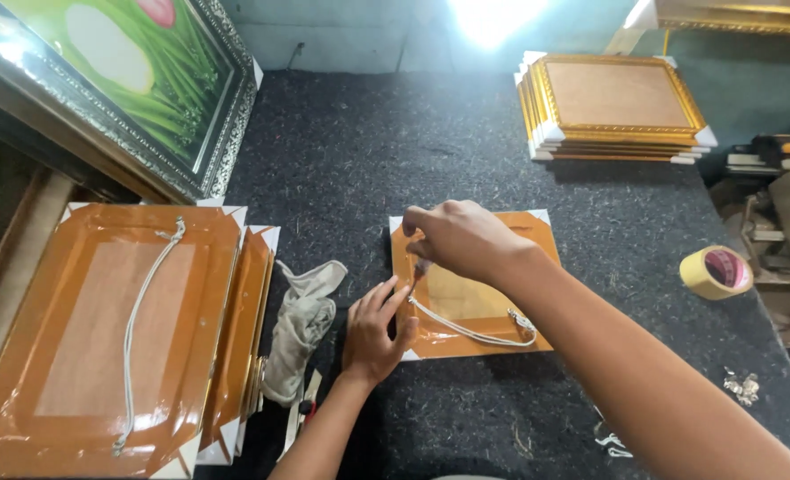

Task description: Attaching hanging wires and hardware to the back of picture frames using a screwdriver.

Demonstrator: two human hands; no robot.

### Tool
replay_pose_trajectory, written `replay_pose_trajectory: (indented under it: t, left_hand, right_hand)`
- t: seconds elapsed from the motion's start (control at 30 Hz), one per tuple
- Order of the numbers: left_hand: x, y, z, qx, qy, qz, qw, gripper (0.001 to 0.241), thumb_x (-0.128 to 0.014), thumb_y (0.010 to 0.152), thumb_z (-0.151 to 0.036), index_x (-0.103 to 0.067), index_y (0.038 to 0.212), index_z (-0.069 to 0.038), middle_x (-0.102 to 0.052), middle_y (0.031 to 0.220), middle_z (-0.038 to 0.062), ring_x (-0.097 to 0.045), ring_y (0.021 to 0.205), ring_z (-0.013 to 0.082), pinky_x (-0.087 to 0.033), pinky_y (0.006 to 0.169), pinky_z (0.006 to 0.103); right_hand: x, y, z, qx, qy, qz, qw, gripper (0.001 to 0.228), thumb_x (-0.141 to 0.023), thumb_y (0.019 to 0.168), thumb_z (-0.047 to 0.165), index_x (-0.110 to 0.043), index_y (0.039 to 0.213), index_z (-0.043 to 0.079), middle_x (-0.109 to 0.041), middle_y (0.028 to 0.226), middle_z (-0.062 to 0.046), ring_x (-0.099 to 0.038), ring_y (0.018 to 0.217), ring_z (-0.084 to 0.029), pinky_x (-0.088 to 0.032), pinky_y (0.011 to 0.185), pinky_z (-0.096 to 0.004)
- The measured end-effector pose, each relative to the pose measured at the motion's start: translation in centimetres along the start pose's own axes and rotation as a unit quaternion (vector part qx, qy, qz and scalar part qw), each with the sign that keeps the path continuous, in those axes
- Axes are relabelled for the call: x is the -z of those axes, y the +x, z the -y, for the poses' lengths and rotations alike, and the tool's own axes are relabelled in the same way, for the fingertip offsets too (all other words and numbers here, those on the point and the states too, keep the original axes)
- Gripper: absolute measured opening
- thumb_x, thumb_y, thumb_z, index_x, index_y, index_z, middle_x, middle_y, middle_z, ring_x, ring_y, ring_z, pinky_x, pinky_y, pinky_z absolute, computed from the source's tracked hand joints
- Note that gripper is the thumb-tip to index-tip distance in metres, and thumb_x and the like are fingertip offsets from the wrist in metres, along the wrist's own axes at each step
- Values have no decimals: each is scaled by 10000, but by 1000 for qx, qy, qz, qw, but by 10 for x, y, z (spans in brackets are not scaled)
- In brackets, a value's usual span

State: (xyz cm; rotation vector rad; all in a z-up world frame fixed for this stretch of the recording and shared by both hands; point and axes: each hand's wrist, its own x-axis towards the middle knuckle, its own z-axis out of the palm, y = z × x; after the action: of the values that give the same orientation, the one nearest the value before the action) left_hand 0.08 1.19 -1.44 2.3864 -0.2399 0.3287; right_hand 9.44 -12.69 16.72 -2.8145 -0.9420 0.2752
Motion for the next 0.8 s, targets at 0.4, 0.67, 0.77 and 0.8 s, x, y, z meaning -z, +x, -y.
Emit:
replay_pose_trajectory:
  t: [0.4, 0.67, 0.77, 0.8]
  left_hand:
    - [-5, 2, 2, 30, 51, -31, 998, 332, -554, 757, -306, -572, 1089, -298, -496, 1221, -85, -470, 1125, 147, -352, 899, 336]
    - [-7, 3, -1, 24, 68, -36, 997, 321, -538, 765, -309, -563, 1084, -291, -493, 1218, -90, -467, 1124, 134, -352, 897, 327]
    - [-5, 2, -2, 26, 62, -34, 997, 321, -542, 763, -291, -571, 1082, -283, -503, 1215, -75, -477, 1118, 148, -358, 895, 329]
    - [-6, 2, -1, 26, 64, -36, 997, 324, -541, 763, -295, -567, 1086, -287, -501, 1219, -76, -475, 1121, 147, -357, 897, 328]
  right_hand:
    - [13, -1, -3, 60, 269, 76, 958, 204, -445, 598, -117, -580, 656, 25, -644, 639, -130, -649, 733, -306, -513, 683, -405]
    - [0, 10, -2, -83, 22, 122, 989, 386, -570, 707, 415, -575, 1045, 227, -678, 802, -6, -624, 864, -317, -501, 748, -470]
    - [-30, 18, -6, -119, -133, 43, 983, 392, -474, 791, 494, -694, 695, 183, -634, 577, -45, -651, 626, -292, -517, 549, -382]
    - [-32, 19, -3, -101, -142, 32, 984, 302, -584, 723, 454, -692, 709, 172, -626, 586, -63, -645, 621, -312, -515, 531, -419]
